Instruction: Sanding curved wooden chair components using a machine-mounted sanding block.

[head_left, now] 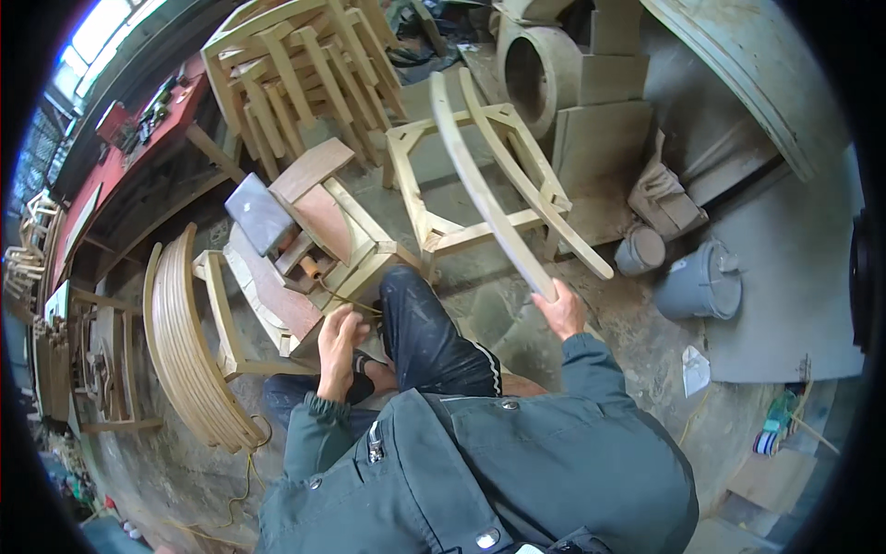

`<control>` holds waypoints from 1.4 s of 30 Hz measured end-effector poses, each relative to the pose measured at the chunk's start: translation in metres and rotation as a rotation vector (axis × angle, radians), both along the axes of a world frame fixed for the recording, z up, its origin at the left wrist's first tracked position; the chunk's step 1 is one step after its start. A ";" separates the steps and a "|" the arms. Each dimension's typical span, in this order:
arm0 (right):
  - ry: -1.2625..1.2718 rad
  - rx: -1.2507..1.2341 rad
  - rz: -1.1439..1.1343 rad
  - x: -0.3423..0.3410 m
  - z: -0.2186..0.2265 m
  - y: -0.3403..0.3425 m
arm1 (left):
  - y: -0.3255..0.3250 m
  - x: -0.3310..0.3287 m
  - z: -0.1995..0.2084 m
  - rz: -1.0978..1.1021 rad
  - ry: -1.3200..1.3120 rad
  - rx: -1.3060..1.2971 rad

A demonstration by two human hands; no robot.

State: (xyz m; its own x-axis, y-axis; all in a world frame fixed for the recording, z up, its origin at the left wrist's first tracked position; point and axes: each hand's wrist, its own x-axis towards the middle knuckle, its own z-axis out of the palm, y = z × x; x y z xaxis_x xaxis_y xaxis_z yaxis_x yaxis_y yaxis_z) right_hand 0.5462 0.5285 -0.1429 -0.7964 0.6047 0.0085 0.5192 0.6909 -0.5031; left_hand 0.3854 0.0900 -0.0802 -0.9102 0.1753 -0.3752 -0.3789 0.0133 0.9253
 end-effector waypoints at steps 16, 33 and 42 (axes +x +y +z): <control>-0.035 0.329 0.036 -0.170 -0.081 0.109 | -0.051 0.085 -0.003 0.296 -0.148 -0.076; -0.134 0.190 -0.061 -0.139 -0.066 0.144 | -0.043 0.083 -0.005 0.172 -0.129 -0.122; -0.201 0.113 -0.069 -0.108 -0.072 0.171 | -0.047 0.074 -0.011 0.144 -0.127 -0.095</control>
